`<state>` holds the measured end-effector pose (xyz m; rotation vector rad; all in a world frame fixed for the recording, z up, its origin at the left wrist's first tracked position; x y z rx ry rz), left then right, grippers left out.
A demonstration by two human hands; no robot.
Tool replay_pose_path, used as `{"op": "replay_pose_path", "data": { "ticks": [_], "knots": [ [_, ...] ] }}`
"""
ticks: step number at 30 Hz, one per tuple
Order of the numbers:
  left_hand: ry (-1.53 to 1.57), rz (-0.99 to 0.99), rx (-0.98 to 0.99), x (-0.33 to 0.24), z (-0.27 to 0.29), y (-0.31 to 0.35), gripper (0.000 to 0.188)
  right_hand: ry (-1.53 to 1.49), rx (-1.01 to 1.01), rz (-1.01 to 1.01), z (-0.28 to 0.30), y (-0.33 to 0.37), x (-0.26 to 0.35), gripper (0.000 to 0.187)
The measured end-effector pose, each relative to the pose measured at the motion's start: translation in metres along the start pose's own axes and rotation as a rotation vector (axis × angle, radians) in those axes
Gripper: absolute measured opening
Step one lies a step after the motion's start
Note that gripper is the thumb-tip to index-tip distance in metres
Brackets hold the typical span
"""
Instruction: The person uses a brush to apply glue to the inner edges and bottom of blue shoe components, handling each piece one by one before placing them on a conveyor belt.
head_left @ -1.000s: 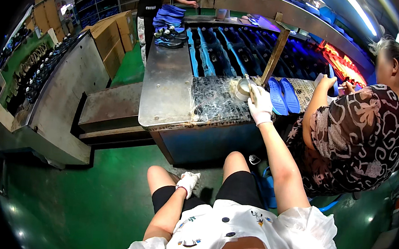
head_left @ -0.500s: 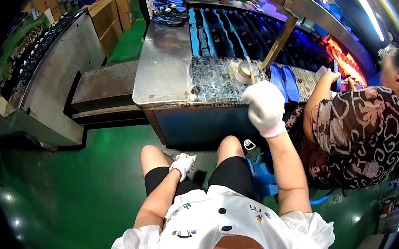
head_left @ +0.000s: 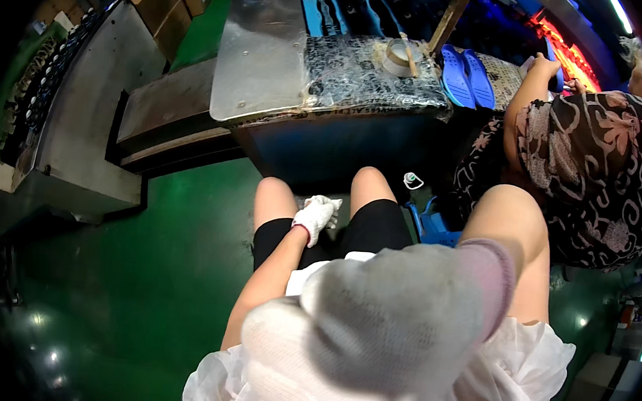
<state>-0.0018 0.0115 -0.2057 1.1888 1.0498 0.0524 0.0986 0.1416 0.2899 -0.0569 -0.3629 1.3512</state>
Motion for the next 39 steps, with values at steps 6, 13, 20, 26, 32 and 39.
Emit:
{"op": "replay_pose_path", "data": {
  "ticks": [6,13,20,26,32,39],
  "knots": [
    [-0.023,-0.013,0.029,-0.017,-0.006,0.022,0.028,0.037,0.007,0.014,0.007,0.007,-0.001,0.02],
    [0.037,-0.05,0.005,-0.022,-0.004,0.035,0.027,0.092,0.029,-0.049,0.014,0.025,-0.01,0.017],
    [-0.452,-0.547,-0.196,-0.036,0.012,0.035,0.018,0.218,-0.092,-0.223,0.027,0.061,-0.037,0.014],
    [-0.528,-0.627,-0.233,-0.042,0.004,0.034,0.018,0.192,-0.978,-0.551,0.047,0.162,-0.072,0.011],
    [-0.16,-0.043,0.008,-0.021,-0.007,0.015,0.029,-0.263,-1.636,-0.077,0.017,0.136,-0.061,0.009],
    [-0.054,-0.03,0.005,-0.018,-0.01,0.01,0.029,0.05,-1.522,0.35,0.067,0.127,0.05,0.007]
  ]
}}
Point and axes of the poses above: each hand's wrist, its own y-axis away from the middle knuckle, its own z-axis out of the back of the hand, x = y × z, the point moved 9 cm from there along -y, towards the middle knuckle, and after that the axes turned 10 degrees about z, right-handed, at the moved point
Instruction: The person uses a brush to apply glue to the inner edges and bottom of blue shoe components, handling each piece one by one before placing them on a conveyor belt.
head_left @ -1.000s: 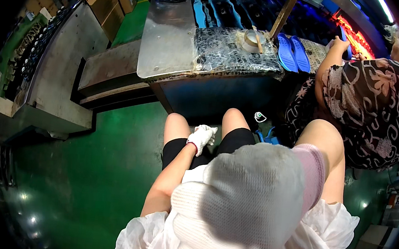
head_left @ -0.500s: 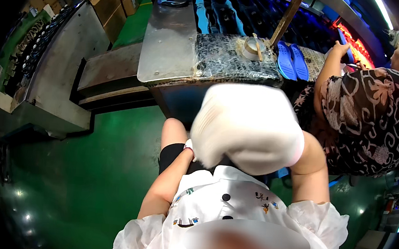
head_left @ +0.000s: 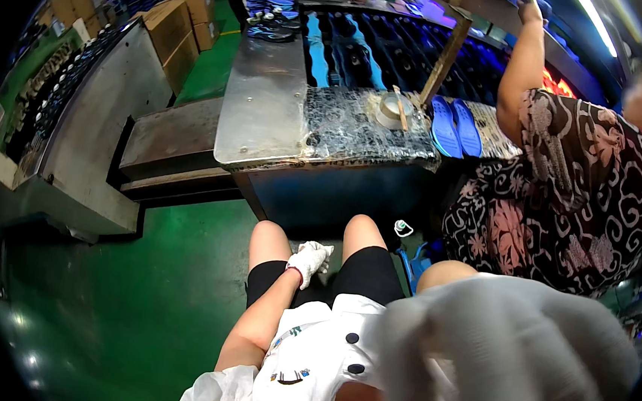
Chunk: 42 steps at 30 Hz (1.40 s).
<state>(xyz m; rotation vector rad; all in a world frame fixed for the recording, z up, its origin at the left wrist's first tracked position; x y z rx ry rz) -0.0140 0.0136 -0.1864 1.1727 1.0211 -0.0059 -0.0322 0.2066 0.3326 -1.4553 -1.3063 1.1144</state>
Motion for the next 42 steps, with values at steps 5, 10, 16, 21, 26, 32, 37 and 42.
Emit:
{"op": "replay_pose_path", "data": {
  "ticks": [5,10,16,21,26,32,37,42],
  "knots": [
    [-0.021,-0.006,-0.051,0.015,0.022,0.012,0.034,0.044,-0.053,0.3,0.003,-0.012,0.036,0.007],
    [-0.032,-0.028,-0.021,0.008,0.01,0.012,0.037,0.109,-0.126,0.543,0.005,-0.011,0.063,0.008],
    [-0.081,-0.031,-0.019,0.0,0.007,0.016,0.033,0.146,-0.258,0.755,0.013,0.008,0.076,0.009],
    [0.013,-0.04,0.007,0.008,0.006,0.005,0.028,-0.11,-0.381,-0.099,0.011,0.0,-0.02,0.012],
    [0.07,-0.009,-0.034,-0.001,0.014,0.028,0.025,-0.359,-0.106,-0.319,-0.028,-0.012,-0.039,0.02],
    [-0.531,-0.288,-0.151,0.033,0.013,-0.062,0.026,-0.656,-0.14,-0.479,-0.063,-0.02,-0.045,0.043],
    [-0.002,-0.022,-0.044,0.028,0.011,-0.028,0.025,-0.937,-0.344,-0.623,-0.077,0.002,-0.072,0.062],
    [0.082,0.034,-0.093,0.015,0.016,0.008,0.025,-0.951,0.056,-1.079,-0.111,0.03,-0.091,0.076]
  ]
}}
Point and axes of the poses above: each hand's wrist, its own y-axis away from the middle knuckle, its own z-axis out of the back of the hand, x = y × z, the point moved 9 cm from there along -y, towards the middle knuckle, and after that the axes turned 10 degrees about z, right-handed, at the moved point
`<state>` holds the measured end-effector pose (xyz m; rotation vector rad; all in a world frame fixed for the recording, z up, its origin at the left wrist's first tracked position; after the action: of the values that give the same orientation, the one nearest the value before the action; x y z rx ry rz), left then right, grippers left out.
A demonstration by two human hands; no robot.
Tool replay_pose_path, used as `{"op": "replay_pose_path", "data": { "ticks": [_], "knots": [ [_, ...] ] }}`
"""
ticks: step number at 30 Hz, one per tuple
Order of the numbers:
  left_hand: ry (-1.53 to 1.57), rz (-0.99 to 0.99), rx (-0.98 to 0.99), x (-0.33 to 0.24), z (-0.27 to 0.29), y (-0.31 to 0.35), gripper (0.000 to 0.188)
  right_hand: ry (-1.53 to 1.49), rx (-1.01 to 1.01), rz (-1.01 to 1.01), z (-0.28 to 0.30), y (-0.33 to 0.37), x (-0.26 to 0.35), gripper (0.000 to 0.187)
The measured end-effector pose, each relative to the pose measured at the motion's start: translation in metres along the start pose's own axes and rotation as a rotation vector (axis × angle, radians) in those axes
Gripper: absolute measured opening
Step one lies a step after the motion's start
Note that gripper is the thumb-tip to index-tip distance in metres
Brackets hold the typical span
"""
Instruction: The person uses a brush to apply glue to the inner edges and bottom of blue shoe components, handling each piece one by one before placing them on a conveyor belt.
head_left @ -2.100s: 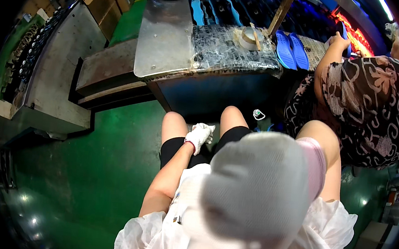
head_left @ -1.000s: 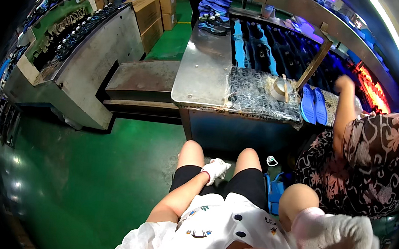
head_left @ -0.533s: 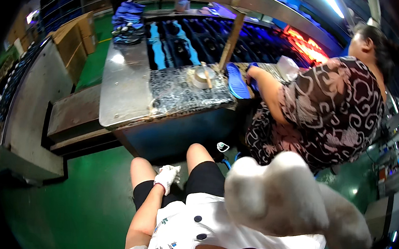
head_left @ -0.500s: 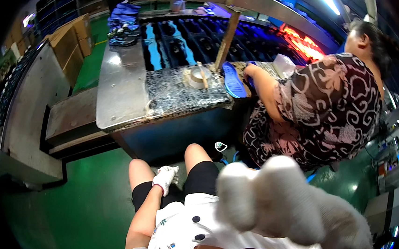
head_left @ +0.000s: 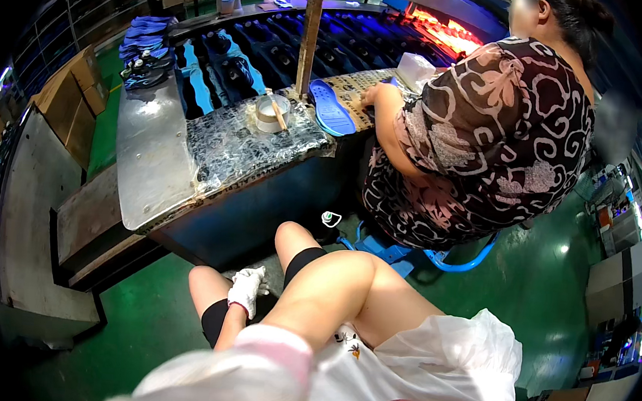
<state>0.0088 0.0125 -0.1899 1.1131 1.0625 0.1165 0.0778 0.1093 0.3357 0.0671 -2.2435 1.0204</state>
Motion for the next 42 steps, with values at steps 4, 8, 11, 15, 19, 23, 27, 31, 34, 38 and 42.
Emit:
{"op": "replay_pose_path", "data": {
  "ticks": [4,8,11,15,19,23,27,31,34,38,42],
  "knots": [
    [0.012,-0.019,0.023,0.002,0.001,-0.004,0.024,-0.25,-0.155,-0.762,0.009,0.033,-0.087,0.061],
    [-0.114,0.034,0.059,-0.008,-0.008,0.0,0.021,-0.24,0.433,-0.555,0.036,0.045,-0.132,0.03],
    [-0.195,-0.318,0.018,-0.012,0.008,0.001,0.027,0.296,0.247,-0.561,0.086,0.071,-0.091,0.039],
    [-0.364,-0.348,0.109,-0.006,-0.013,-0.009,0.038,1.334,-0.239,-0.508,0.266,0.156,-0.101,0.034],
    [-1.215,-0.296,0.083,0.012,-0.016,-0.018,0.055,1.657,-0.184,-0.894,0.314,0.259,-0.156,0.039],
    [-1.07,-0.446,-0.122,-0.011,-0.016,0.022,0.05,1.776,-0.225,-0.668,0.312,0.296,-0.167,0.041],
    [-0.673,-0.273,-0.005,0.003,-0.009,0.024,0.049,1.646,-0.025,-0.515,0.265,0.234,-0.162,0.032],
    [-0.516,-0.206,0.026,0.013,-0.013,0.022,0.047,1.664,0.067,-0.46,0.257,0.244,-0.173,0.025],
    [-0.455,-0.187,0.034,0.013,-0.013,0.021,0.046,1.643,0.203,-0.673,0.272,0.255,-0.186,0.026],
    [-0.414,-0.165,0.029,0.012,-0.01,0.022,0.045,1.623,0.088,-0.788,0.28,0.269,-0.191,0.027],
    [-0.397,-0.16,0.03,0.01,-0.009,0.022,0.043,1.696,0.266,-1.104,0.284,0.279,-0.203,0.029]
  ]
}}
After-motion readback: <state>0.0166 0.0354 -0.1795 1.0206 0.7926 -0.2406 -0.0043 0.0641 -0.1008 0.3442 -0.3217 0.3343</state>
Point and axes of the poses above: each hand's wrist, its own y-axis away from the middle knuckle, its own z-axis out of the back of the hand, x = y × z, the point moved 9 cm from there along -y, towards the middle knuckle, and after that the axes turned 10 degrees about z, right-handed, at the moved point
